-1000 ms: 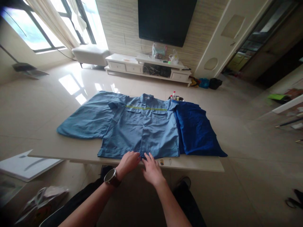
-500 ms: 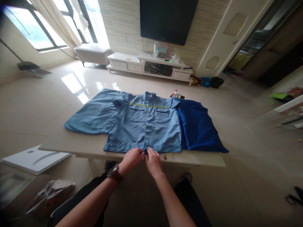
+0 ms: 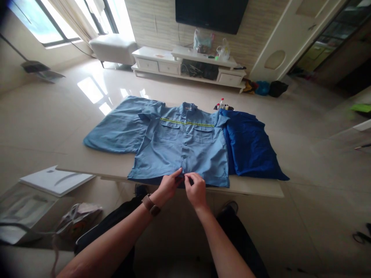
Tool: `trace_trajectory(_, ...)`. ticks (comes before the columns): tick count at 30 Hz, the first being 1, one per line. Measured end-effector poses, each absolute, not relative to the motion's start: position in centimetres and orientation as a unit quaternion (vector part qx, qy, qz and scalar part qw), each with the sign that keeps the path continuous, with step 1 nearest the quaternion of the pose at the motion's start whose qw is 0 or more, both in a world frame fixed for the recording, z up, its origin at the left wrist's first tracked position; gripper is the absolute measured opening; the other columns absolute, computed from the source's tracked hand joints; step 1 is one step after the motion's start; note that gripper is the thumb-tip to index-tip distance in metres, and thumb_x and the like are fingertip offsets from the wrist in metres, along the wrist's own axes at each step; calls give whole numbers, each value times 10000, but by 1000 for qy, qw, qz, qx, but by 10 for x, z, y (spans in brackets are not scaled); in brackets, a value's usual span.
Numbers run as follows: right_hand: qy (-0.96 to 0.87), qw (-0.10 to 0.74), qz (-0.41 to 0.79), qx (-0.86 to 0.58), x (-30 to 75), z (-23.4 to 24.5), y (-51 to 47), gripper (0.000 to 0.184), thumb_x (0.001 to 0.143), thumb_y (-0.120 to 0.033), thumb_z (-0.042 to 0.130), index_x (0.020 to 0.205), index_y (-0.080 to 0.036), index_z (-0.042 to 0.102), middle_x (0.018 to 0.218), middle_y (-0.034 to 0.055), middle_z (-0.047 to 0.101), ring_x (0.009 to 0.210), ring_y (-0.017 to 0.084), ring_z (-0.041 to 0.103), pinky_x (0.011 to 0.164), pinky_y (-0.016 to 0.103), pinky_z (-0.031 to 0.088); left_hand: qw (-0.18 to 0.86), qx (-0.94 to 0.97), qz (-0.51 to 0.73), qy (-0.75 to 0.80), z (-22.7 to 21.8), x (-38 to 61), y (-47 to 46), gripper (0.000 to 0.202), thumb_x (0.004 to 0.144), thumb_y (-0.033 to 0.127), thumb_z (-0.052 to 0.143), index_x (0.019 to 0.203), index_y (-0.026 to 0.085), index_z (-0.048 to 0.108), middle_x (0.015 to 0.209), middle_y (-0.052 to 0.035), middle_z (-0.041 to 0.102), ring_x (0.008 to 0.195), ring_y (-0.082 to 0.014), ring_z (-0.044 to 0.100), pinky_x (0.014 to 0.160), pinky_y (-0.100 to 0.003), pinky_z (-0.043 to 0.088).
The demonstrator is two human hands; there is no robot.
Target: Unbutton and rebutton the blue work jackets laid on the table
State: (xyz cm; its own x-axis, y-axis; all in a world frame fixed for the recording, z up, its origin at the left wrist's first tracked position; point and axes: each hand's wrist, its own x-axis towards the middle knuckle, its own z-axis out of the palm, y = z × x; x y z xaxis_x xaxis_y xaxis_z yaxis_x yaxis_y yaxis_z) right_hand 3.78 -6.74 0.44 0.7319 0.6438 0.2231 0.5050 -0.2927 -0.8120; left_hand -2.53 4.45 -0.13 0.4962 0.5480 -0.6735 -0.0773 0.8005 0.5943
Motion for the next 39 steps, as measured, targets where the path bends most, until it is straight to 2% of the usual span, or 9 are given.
trace_trajectory(3, -338, 479, 65, -808, 38, 4, -70, 182, 944, -345, 599, 899, -206, 706, 927, 90, 765, 897, 245, 709, 869, 379, 540, 830, 299, 198, 427, -1, -28, 42, 443, 557, 346, 987, 781, 123, 678, 838, -49, 741, 753, -137, 666, 757, -275, 558)
trace_trajectory(7, -316, 475, 71, -818, 42, 3, -73, 190, 931, -369, 639, 1016, -202, 673, 928, 73, 747, 867, 235, 701, 846, 363, 536, 812, 405, 194, 371, -5, -31, 38, 448, 593, 441, 952, 817, 114, 743, 916, -99, 779, 865, -197, 700, 862, -326, 552)
trace_trajectory(11, -370, 400, 48, -837, 46, 6, -75, 174, 987, -295, 542, 925, -213, 682, 930, 88, 719, 912, 249, 664, 874, 375, 496, 774, 488, 193, 354, -10, -30, 39, 391, 641, 414, 908, 851, 111, 776, 888, -91, 785, 795, -189, 674, 816, -320, 542)
trace_trajectory(13, -374, 390, 44, -841, 48, 8, -77, 188, 993, -280, 523, 898, -215, 671, 923, 90, 713, 910, 254, 656, 864, 375, 482, 759, 511, 194, 354, -10, -29, 40, 354, 662, 389, 889, 855, 114, 778, 882, -84, 784, 770, -182, 663, 793, -314, 540)
trace_trajectory(19, -346, 454, 80, -817, 51, 7, -78, 175, 962, -330, 553, 872, -213, 647, 901, 72, 709, 882, 242, 655, 824, 349, 471, 719, 539, 211, 385, -2, -27, 39, 273, 689, 339, 831, 854, 138, 749, 896, -69, 772, 801, -185, 658, 799, -298, 527)
trace_trajectory(24, -279, 517, 137, -798, 51, 2, -76, 232, 924, -421, 593, 910, -199, 662, 896, 63, 719, 840, 225, 652, 787, 330, 494, 709, 547, 209, 392, 1, -24, 39, 202, 684, 320, 801, 755, 150, 718, 820, -49, 735, 789, -175, 635, 763, -278, 505)
trace_trajectory(31, -246, 527, 150, -800, 49, 3, -75, 227, 907, -426, 596, 903, -202, 634, 849, 36, 674, 802, 201, 618, 755, 309, 477, 717, 536, 159, 416, 7, -25, 41, 212, 633, 311, 786, 608, 153, 647, 642, -14, 636, 605, -122, 498, 590, -252, 401)
trace_trajectory(39, -210, 563, 166, -782, 51, -1, -69, 221, 877, -422, 639, 911, -204, 639, 822, 8, 649, 789, 175, 578, 765, 297, 465, 769, 465, 174, 403, 2, -24, 48, 290, 491, 331, 883, 646, 166, 703, 663, -29, 694, 655, -159, 562, 565, -235, 438)
